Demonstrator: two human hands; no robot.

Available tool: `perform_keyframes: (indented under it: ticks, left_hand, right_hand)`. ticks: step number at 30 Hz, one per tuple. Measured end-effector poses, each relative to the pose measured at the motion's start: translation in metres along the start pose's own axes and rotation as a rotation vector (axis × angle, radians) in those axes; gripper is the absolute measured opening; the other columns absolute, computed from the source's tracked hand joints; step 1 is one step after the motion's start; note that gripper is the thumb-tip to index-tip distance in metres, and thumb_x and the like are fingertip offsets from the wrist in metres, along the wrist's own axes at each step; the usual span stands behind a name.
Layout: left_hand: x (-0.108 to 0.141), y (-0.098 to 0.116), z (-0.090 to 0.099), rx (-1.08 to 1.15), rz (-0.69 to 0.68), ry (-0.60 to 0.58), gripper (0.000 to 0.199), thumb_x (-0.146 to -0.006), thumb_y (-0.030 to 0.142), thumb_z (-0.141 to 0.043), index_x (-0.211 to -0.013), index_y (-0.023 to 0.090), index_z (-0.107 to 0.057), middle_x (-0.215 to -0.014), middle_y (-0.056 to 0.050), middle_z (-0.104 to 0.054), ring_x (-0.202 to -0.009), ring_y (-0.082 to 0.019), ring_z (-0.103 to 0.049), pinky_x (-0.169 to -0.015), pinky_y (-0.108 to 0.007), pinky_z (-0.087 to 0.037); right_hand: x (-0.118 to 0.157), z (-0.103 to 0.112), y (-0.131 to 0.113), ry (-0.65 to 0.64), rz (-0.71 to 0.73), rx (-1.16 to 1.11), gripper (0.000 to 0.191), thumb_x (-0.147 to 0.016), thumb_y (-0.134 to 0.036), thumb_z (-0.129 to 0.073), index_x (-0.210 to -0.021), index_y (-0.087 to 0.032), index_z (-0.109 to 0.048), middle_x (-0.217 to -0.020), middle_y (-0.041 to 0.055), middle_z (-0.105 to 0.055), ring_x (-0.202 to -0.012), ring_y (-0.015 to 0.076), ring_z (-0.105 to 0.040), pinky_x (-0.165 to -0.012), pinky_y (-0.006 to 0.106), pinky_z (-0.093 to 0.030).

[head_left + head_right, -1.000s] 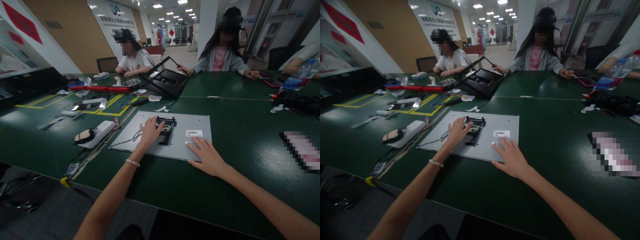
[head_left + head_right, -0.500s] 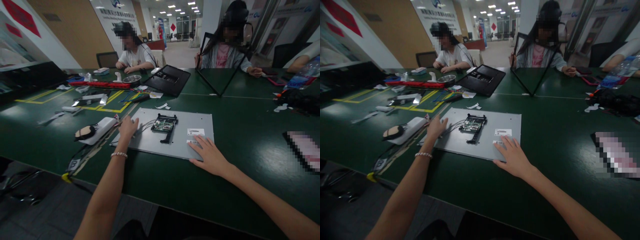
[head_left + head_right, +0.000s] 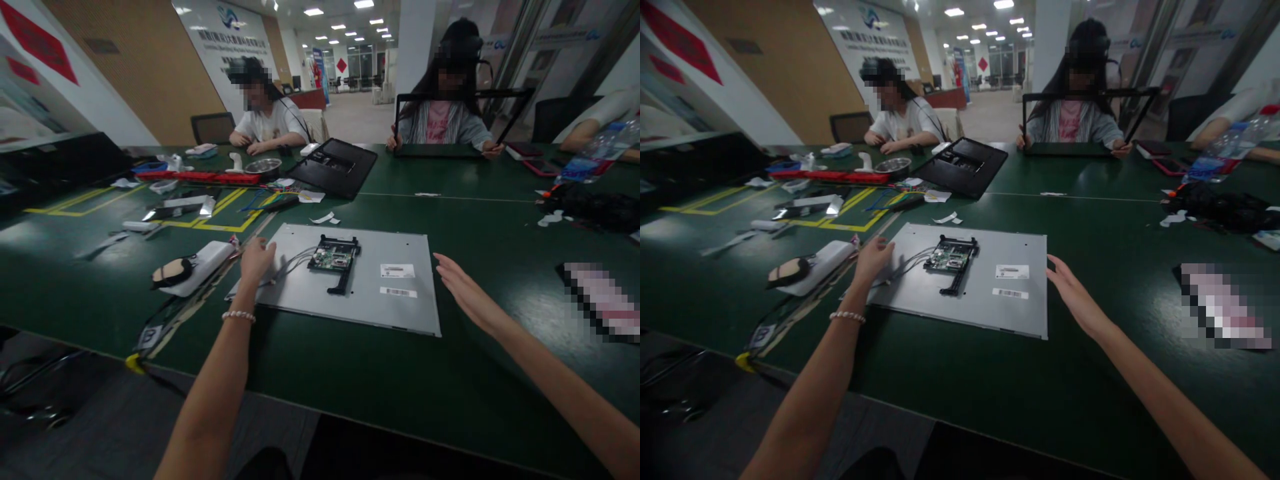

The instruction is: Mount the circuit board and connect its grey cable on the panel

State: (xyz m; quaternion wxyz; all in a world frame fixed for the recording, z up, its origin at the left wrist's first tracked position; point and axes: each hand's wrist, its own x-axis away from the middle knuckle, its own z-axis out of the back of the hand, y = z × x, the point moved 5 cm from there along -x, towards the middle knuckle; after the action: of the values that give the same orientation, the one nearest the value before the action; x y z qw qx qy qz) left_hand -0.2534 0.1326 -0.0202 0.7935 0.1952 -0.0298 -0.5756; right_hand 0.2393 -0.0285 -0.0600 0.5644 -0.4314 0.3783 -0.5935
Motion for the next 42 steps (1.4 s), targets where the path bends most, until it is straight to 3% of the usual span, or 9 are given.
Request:
perform_keyframes:
  ticks: [6, 13, 17, 23, 28, 34, 36, 42]
  left_hand:
    - [0.006, 0.01, 0.003, 0.046, 0.002, -0.024, 0.05, -0.088, 0.04, -0.046, -0.128, 0.012, -0.055, -0.115, -0.014, -0.068, -0.104, -0.028, -0.063, -0.091, -0.035, -0.046]
    - [0.019, 0.029, 0.004, -0.127, -0.068, -0.044, 0.043, -0.09, 0.045, -0.042, -0.11, 0.016, -0.067, -0.108, -0.014, -0.071, -0.101, -0.032, -0.065, -0.085, -0.038, -0.049]
    - [0.029, 0.046, 0.005, -0.307, -0.127, -0.14, 0.049, -0.092, 0.049, -0.036, -0.093, 0.015, -0.072, -0.098, -0.018, -0.072, -0.095, -0.033, -0.067, -0.079, -0.039, -0.05]
    - [0.047, 0.072, 0.006, -0.428, -0.223, -0.29, 0.053, -0.094, 0.048, -0.031, -0.093, 0.013, -0.071, -0.098, -0.018, -0.072, -0.089, -0.03, -0.068, -0.07, -0.032, -0.048]
    - [0.066, 0.094, 0.005, -0.464, -0.337, -0.336, 0.054, -0.095, 0.046, -0.03, -0.087, 0.014, -0.072, -0.097, -0.017, -0.073, -0.087, -0.028, -0.068, -0.068, -0.03, -0.047]
    - [0.093, 0.121, 0.003, -0.451, -0.448, -0.386, 0.055, -0.097, 0.044, -0.029, -0.085, 0.012, -0.072, -0.092, -0.018, -0.072, -0.08, -0.026, -0.067, -0.065, -0.03, -0.044]
    - [0.101, 0.128, 0.001, -0.443, -0.488, -0.391, 0.053, -0.097, 0.043, -0.031, -0.084, 0.012, -0.072, -0.089, -0.017, -0.071, -0.079, -0.025, -0.067, -0.065, -0.029, -0.043]
    - [0.109, 0.139, -0.012, -0.33, -0.63, -0.469, 0.048, -0.096, 0.043, -0.035, -0.075, 0.017, -0.07, -0.077, -0.01, -0.07, -0.068, -0.019, -0.063, -0.058, -0.026, -0.038]
  right_hand:
    - [0.01, 0.01, 0.009, -0.056, 0.014, -0.251, 0.067, -0.095, -0.058, -0.03, -0.154, -0.03, -0.016, -0.159, 0.0073, -0.031, -0.146, 0.0216, -0.028, -0.118, 0.046, -0.028]
    - [0.031, 0.028, -0.001, 0.035, -0.111, -0.427, 0.071, -0.091, -0.058, -0.039, -0.153, -0.027, -0.02, -0.159, 0.0093, -0.031, -0.145, 0.0213, -0.03, -0.119, 0.042, -0.026]
    - [0.043, 0.04, 0.0, 0.074, -0.142, -0.491, 0.072, -0.09, -0.059, -0.042, -0.151, -0.028, -0.024, -0.157, 0.0102, -0.034, -0.144, 0.0221, -0.033, -0.118, 0.042, -0.028]
    - [0.06, 0.06, 0.005, 0.185, -0.207, -0.504, 0.073, -0.087, -0.06, -0.049, -0.15, -0.029, -0.03, -0.155, 0.0108, -0.038, -0.141, 0.0244, -0.037, -0.117, 0.041, -0.029]
    - [0.074, 0.085, 0.018, 0.251, -0.216, -0.293, 0.072, -0.086, -0.064, -0.047, -0.149, -0.033, -0.031, -0.156, 0.0088, -0.037, -0.139, 0.029, -0.041, -0.116, 0.047, -0.031]
    - [0.086, 0.107, 0.037, 0.318, -0.183, 0.195, 0.071, -0.087, -0.064, -0.046, -0.15, -0.031, -0.034, -0.154, 0.0132, -0.039, -0.136, 0.0392, -0.043, -0.106, 0.059, -0.041]
    - [0.088, 0.107, 0.04, 0.344, -0.127, 0.36, 0.072, -0.089, -0.062, -0.043, -0.151, -0.028, -0.031, -0.154, 0.0144, -0.039, -0.135, 0.0388, -0.044, -0.105, 0.058, -0.042]
    - [0.094, 0.088, 0.054, 0.398, -0.055, 0.897, 0.066, -0.094, -0.055, -0.034, -0.15, -0.02, -0.036, -0.159, 0.0165, -0.028, -0.145, 0.0404, -0.025, -0.111, 0.063, -0.03]
